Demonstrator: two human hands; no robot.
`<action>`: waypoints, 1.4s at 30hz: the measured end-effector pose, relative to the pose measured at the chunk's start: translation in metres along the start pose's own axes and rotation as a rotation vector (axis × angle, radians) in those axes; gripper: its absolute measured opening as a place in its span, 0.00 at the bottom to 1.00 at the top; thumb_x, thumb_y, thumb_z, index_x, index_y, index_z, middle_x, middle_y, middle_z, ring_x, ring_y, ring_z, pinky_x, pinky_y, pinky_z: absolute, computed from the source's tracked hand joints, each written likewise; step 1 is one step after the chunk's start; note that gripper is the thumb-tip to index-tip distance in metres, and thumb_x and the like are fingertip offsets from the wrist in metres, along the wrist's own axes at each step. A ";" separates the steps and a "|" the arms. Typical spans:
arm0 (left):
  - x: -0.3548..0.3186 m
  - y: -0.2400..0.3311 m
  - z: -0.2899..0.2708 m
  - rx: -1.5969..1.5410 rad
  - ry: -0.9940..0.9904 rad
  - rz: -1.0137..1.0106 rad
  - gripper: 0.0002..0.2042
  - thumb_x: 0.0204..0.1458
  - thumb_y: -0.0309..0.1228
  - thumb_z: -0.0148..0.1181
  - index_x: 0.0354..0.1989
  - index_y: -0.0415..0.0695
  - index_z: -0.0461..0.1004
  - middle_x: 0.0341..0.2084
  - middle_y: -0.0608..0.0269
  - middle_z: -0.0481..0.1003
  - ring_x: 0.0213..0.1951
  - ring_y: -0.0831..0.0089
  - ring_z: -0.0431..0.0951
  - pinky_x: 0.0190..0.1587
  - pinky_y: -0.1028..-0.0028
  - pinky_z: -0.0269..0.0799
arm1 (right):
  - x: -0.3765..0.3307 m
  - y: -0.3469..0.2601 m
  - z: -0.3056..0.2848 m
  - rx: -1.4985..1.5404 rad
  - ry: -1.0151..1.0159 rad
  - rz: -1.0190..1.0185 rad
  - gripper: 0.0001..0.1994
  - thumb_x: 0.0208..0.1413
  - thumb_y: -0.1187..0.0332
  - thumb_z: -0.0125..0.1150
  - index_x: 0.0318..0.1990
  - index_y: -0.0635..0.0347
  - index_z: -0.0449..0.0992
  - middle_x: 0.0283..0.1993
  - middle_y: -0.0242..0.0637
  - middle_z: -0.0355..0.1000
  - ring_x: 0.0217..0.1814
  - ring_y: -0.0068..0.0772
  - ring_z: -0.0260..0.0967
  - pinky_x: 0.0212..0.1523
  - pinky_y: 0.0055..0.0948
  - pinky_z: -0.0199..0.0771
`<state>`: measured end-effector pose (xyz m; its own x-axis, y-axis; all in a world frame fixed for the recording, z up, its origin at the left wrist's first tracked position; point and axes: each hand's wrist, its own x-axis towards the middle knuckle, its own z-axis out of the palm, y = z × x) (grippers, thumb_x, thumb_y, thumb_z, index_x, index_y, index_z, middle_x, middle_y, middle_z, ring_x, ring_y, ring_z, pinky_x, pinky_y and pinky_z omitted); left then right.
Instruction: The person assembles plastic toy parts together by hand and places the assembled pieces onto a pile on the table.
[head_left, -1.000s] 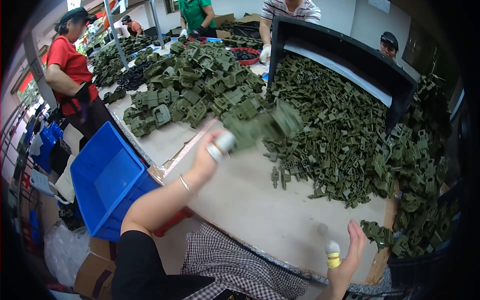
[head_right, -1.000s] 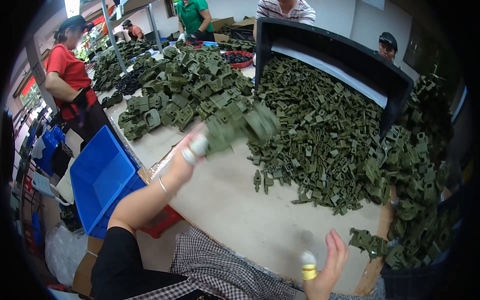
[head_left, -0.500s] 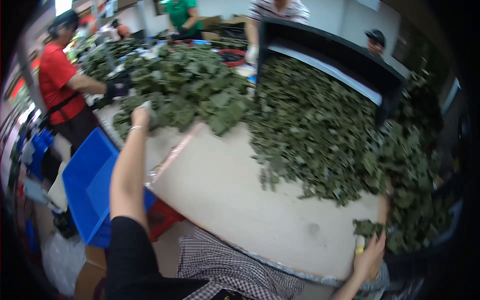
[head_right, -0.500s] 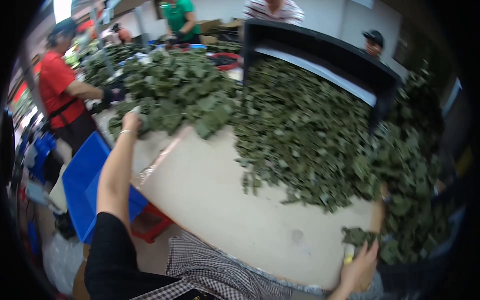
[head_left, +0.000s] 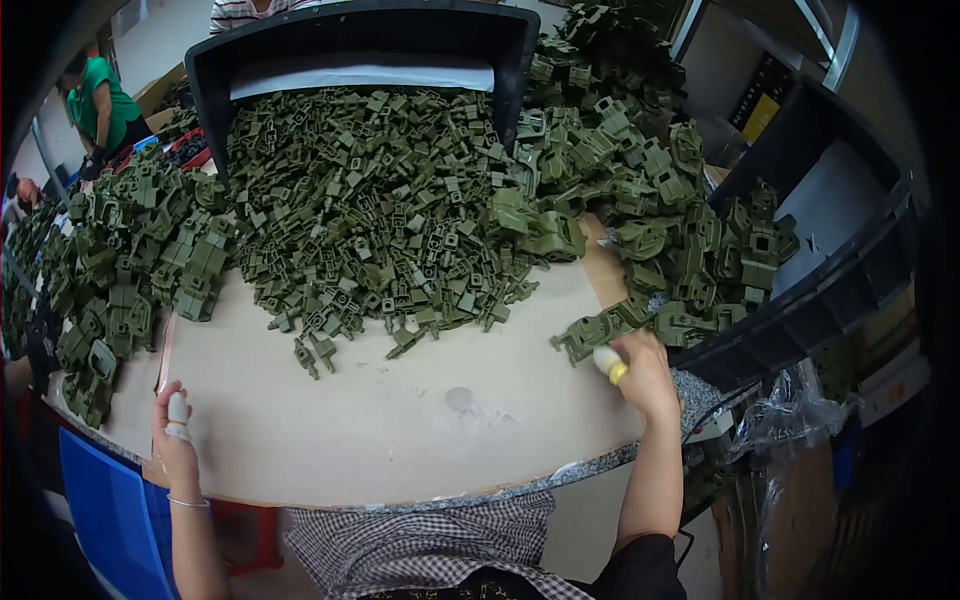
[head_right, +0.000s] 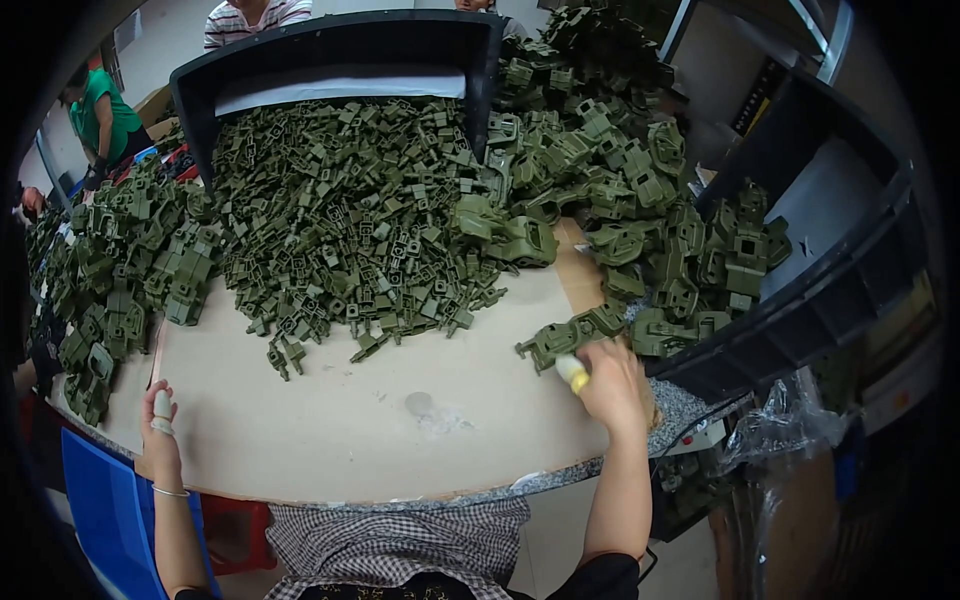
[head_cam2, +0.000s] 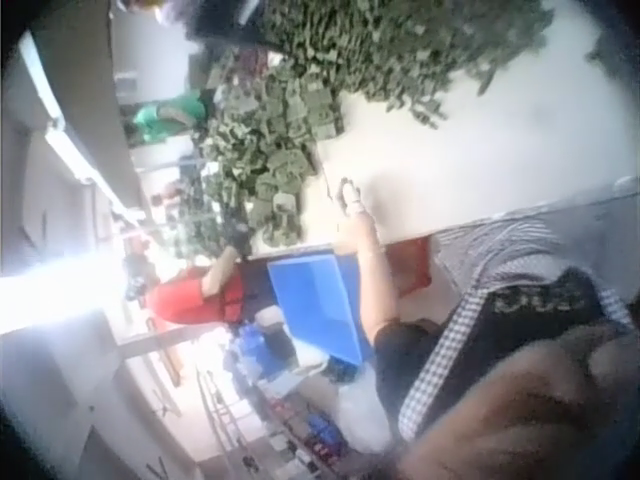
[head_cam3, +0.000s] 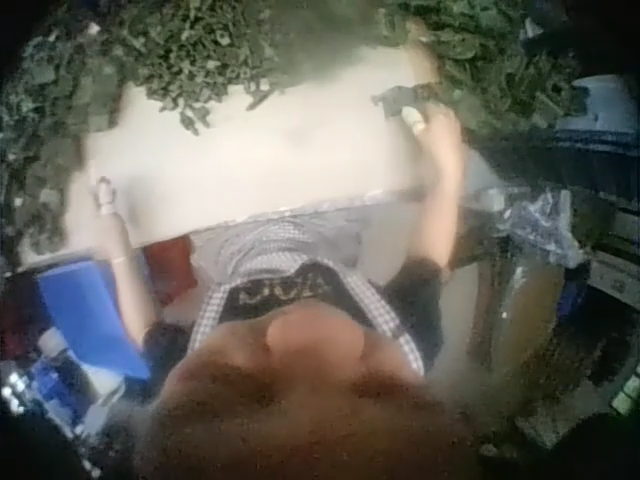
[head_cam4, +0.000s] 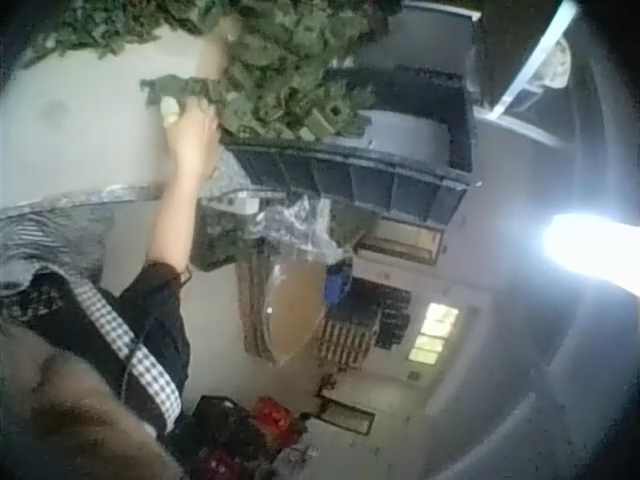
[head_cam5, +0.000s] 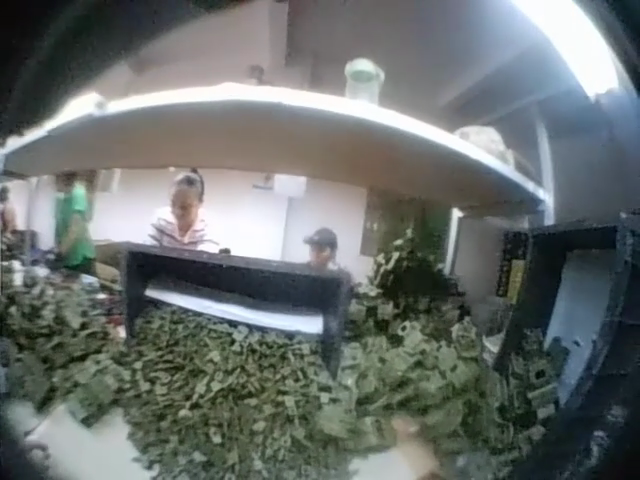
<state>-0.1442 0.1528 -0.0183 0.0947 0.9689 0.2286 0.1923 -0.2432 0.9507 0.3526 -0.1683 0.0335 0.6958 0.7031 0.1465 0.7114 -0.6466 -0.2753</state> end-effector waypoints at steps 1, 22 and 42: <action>-0.011 0.010 0.010 0.028 -0.032 0.003 0.13 0.54 0.31 0.50 0.47 0.41 0.68 0.45 0.64 0.69 0.47 0.75 0.69 0.47 0.77 0.65 | 0.011 -0.006 -0.001 0.016 0.096 -0.070 0.16 0.39 0.75 0.62 0.40 0.64 0.73 0.39 0.44 0.69 0.46 0.48 0.63 0.48 0.36 0.62; -0.121 0.093 0.152 -0.597 -0.572 -0.074 0.32 0.49 0.45 0.55 0.60 0.47 0.50 0.54 0.58 0.62 0.54 0.65 0.63 0.53 0.64 0.61 | 0.012 -0.189 0.007 0.292 0.571 -0.757 0.30 0.46 0.54 0.59 0.55 0.59 0.62 0.39 0.47 0.64 0.38 0.44 0.64 0.33 0.38 0.66; -0.145 0.083 0.157 -0.962 -0.453 -0.228 0.17 0.56 0.39 0.46 0.49 0.41 0.64 0.44 0.61 0.69 0.45 0.71 0.70 0.51 0.70 0.66 | -0.078 -0.196 0.000 0.893 0.018 -0.621 0.25 0.43 0.64 0.64 0.48 0.65 0.67 0.43 0.44 0.66 0.45 0.41 0.67 0.44 0.31 0.69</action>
<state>0.0116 -0.0151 -0.0054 0.5429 0.8319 0.1150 -0.5758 0.2690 0.7721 0.1583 -0.0963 0.0757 0.2457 0.8240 0.5106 0.6159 0.2741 -0.7386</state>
